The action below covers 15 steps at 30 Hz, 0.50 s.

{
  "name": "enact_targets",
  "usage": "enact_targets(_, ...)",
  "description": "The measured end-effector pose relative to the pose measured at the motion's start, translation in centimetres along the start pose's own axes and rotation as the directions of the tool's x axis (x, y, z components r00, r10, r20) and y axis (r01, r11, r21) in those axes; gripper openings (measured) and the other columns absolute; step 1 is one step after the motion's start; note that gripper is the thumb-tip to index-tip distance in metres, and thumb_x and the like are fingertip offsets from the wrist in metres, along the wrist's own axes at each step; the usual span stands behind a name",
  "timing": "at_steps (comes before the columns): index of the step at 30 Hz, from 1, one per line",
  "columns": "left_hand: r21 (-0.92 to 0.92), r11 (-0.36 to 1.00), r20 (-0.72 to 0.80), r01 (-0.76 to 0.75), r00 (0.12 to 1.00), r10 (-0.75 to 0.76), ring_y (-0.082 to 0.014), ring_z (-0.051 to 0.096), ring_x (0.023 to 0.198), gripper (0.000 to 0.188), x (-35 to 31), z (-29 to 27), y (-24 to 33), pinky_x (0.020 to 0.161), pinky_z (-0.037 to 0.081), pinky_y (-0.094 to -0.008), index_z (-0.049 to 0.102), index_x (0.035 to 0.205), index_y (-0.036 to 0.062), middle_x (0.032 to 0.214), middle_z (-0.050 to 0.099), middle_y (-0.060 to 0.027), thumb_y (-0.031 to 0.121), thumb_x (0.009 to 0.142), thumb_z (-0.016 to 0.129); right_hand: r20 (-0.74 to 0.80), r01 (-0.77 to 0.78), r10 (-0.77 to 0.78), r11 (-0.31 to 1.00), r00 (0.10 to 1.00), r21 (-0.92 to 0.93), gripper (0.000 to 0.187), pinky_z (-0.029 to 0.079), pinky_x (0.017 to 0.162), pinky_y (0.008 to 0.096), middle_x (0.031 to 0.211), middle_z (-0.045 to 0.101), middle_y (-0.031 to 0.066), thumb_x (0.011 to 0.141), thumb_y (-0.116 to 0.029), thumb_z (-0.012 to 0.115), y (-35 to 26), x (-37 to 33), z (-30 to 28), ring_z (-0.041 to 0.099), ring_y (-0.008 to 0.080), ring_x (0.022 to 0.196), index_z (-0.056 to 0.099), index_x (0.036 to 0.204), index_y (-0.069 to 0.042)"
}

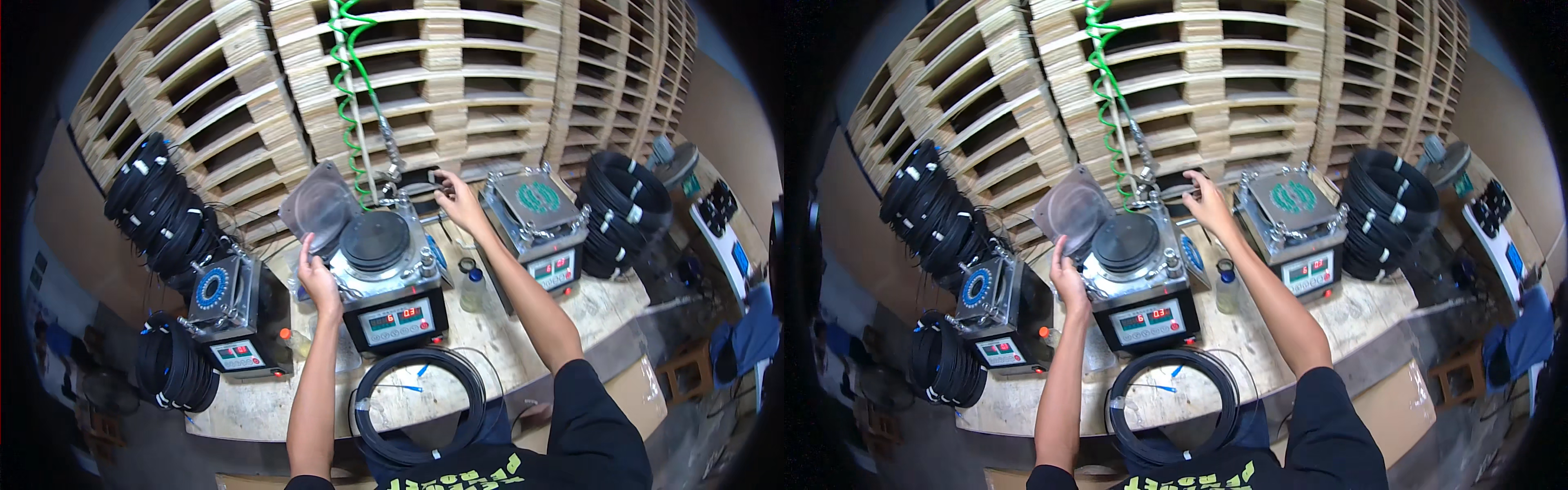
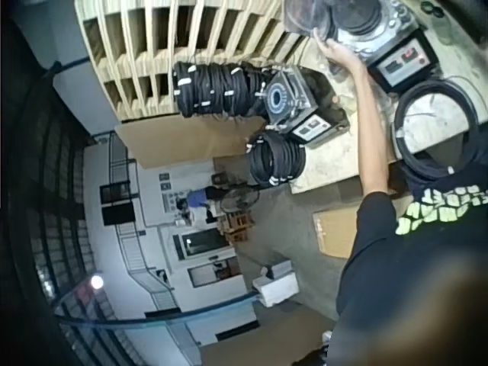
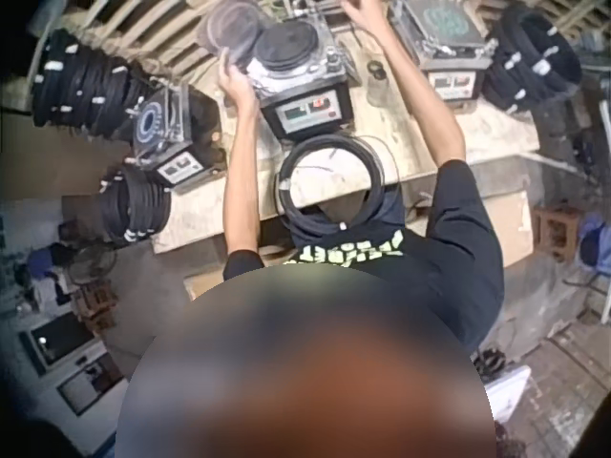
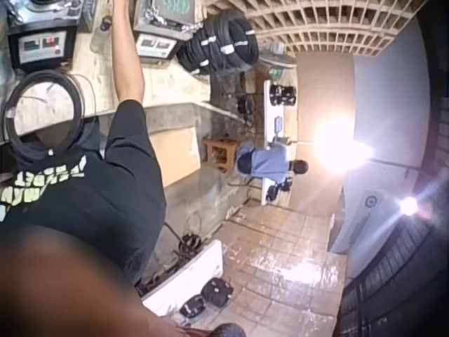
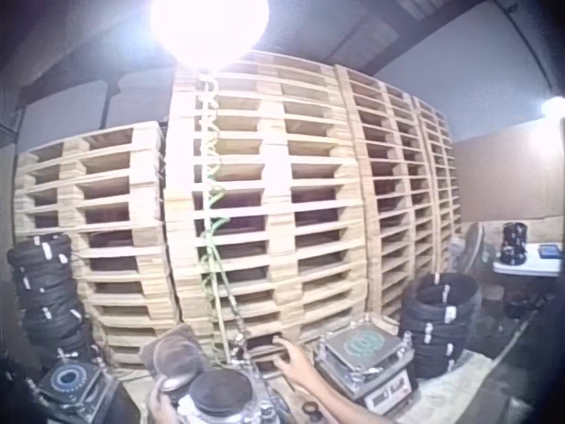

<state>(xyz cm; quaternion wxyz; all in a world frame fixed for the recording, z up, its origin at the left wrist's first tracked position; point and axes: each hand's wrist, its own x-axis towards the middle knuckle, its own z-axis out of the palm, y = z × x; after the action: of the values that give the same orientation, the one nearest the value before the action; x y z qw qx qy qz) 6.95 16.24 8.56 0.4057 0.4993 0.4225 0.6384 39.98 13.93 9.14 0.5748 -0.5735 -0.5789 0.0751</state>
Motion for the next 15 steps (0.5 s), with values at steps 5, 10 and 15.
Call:
enact_targets(5,-0.112,0.994,0.002,0.009,1.000,-0.009,-0.0032,0.036,0.065,0.043,0.4,-0.1,-1.4,0.058,0.033,-0.0215,0.066,0.130,0.0046,0.092,0.058,0.0039,0.001,0.095,0.041,-0.136,-0.167,0.164,0.986,0.977,-0.006,0.058,0.046,0.101,0.0384,0.132,0.060,0.0187,0.091,-0.030,0.071,-0.3,-12.6,-3.2,0.060,0.0311,0.117,0.050,0.141,-0.007)
enact_targets(10,-0.142,0.990,-0.017,-0.023,1.000,0.021,-0.0029,0.031,0.060,0.044,0.0,0.4,-0.5,0.054,0.028,-0.0227,0.066,0.129,0.0057,0.080,0.048,0.0076,0.003,0.095,0.040,-0.092,-0.325,0.328,0.945,0.940,0.049,0.084,0.040,0.110,0.0379,0.143,0.051,0.0198,0.084,-0.030,0.080,3.2,-21.3,-2.4,0.053,0.0285,0.127,0.036,0.151,-0.004)
enact_targets(15,-0.120,0.992,-0.020,-0.037,0.999,0.035,-0.0030,0.030,0.059,0.045,-0.3,0.7,-0.7,0.053,0.028,-0.0231,0.066,0.130,0.0058,0.080,0.049,0.0073,0.003,0.095,0.039,-0.145,-0.358,0.352,0.933,0.925,-0.020,0.067,0.046,0.101,0.0376,0.124,0.061,0.0124,0.076,-0.020,0.086,4.8,-23.0,-1.3,0.059,0.0234,0.118,0.048,0.128,-0.004)
